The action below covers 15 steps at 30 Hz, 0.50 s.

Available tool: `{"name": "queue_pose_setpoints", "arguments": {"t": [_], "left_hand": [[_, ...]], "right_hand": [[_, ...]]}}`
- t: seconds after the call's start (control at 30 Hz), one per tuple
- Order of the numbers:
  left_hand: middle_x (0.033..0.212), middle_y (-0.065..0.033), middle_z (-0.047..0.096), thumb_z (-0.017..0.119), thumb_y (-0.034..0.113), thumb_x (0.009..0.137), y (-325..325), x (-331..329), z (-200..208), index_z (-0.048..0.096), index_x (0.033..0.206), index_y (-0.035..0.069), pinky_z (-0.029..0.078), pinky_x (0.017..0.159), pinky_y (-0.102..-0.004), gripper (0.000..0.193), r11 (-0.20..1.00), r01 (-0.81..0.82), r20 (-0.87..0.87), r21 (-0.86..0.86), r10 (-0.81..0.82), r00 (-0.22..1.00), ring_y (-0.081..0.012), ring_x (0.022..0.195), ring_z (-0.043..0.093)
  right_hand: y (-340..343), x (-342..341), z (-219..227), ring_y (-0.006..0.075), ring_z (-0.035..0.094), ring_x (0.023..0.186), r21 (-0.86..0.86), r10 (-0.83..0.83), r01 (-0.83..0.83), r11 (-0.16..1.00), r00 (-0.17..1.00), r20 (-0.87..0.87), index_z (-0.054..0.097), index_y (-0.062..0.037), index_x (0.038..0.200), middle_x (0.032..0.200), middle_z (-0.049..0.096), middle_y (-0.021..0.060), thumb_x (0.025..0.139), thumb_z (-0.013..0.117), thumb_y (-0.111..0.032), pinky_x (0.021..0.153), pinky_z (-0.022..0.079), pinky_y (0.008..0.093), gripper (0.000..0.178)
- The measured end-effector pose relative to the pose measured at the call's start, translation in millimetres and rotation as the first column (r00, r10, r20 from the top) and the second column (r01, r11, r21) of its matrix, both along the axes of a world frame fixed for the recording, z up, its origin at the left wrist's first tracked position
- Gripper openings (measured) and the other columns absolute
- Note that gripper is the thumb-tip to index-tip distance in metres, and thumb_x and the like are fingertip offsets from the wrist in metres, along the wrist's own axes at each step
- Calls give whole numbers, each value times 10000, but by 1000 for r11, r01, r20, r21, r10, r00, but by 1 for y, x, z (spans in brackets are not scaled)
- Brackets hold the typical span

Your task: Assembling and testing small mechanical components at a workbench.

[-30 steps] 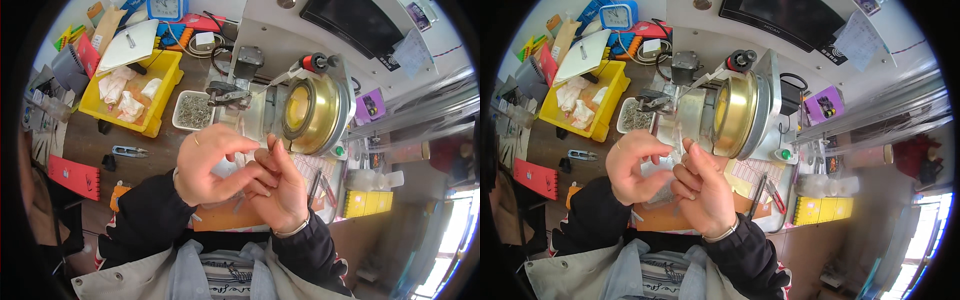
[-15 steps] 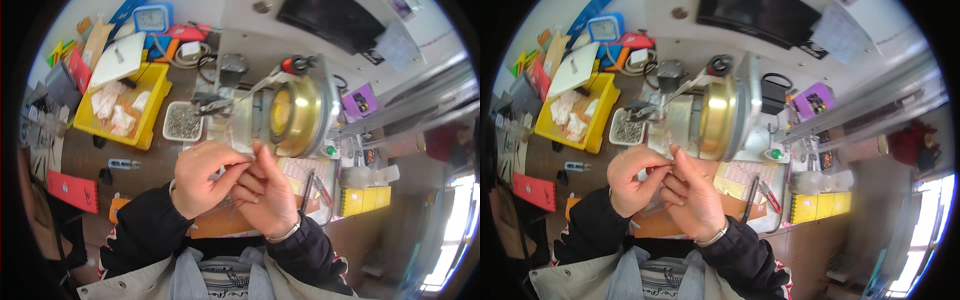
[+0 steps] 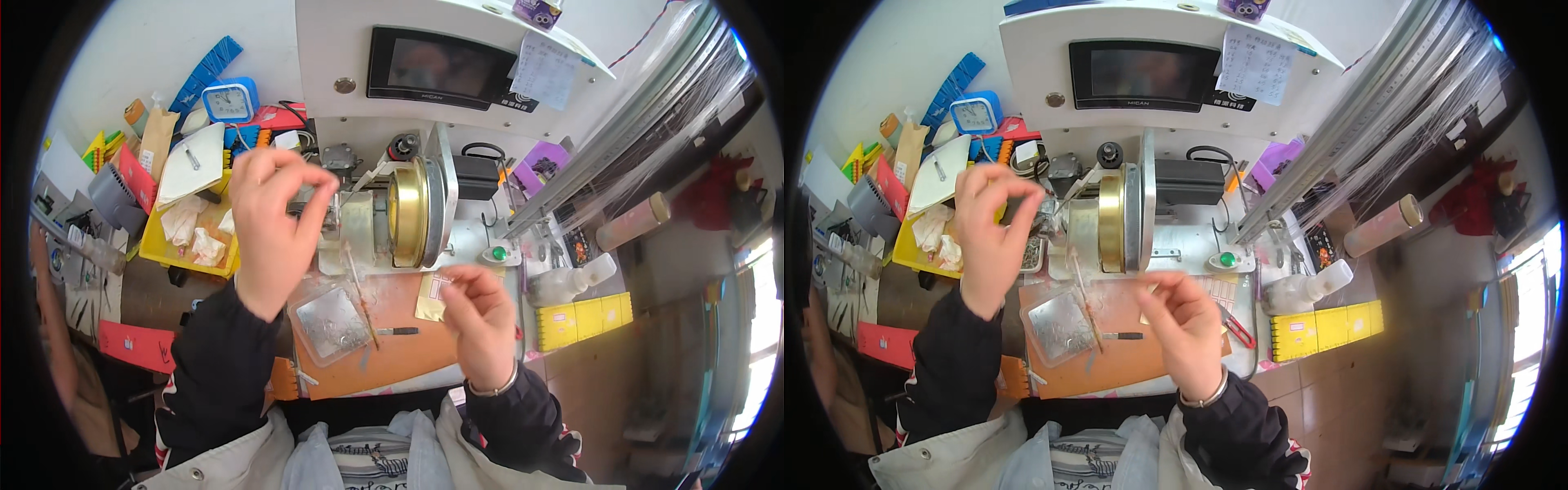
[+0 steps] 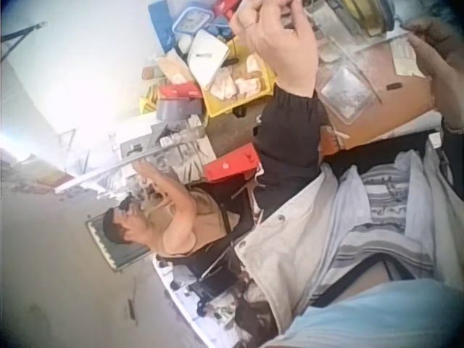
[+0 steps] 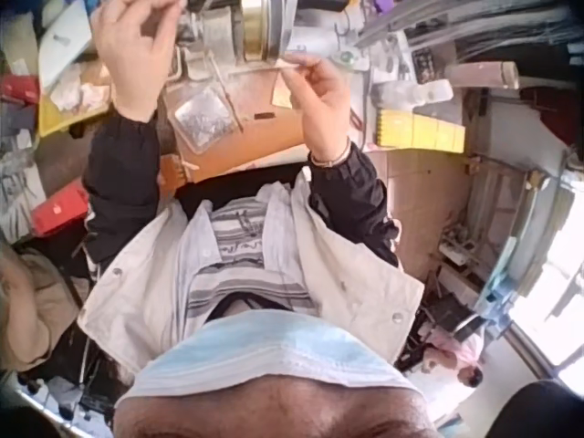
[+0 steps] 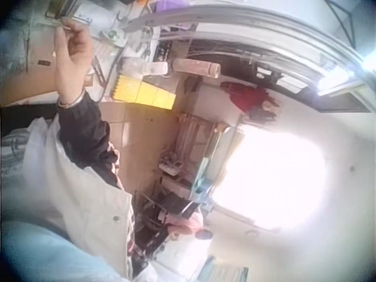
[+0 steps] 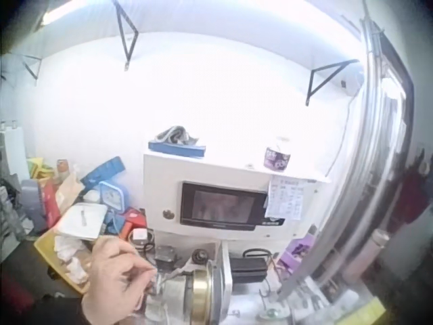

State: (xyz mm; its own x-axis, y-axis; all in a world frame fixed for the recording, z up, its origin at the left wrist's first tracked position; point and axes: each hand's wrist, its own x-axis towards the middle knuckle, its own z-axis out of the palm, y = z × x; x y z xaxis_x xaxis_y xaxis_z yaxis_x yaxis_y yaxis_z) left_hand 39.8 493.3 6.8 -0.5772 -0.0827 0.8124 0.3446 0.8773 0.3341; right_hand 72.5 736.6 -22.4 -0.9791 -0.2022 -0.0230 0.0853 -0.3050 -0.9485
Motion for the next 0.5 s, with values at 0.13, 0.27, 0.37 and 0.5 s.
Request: {"name": "queue_pose_setpoints", "arguments": {"t": [0.13,0.27,0.37,0.5], "left_hand": [[932,-70,590,779,44,740,4,-12,2,712,834,68,430,845,-383,118,1000,-11,16,-11,11,1000,-280,986,534],[946,-53,599,804,56,679,21,-13,-11,734,775,90,425,859,-410,123,993,112,152,-28,-107,983,-291,1001,541],[968,-48,613,808,49,635,36,-19,-15,741,743,99,425,872,-421,136,995,100,138,21,-102,985,-298,1027,549],[1150,-51,650,814,132,652,41,-24,-20,767,744,141,386,972,-467,103,992,79,151,98,-94,984,-320,1178,514]], "right_hand": [[10,-32,11,2,455,726,60,-200,226,972,936,-289,643,-8,1140,818,522,-71,927,659,25,667,364,162,216],[17,-71,9,9,432,681,312,-81,202,928,929,-361,688,-7,1013,798,527,-77,890,717,-12,605,355,173,126],[14,-97,-6,22,428,662,438,84,119,891,906,-416,714,-23,958,778,527,-66,837,760,-17,585,356,189,130],[3,-124,-23,54,427,650,468,203,73,881,835,-511,738,-35,951,765,503,-32,777,772,-17,572,363,222,179]]}}
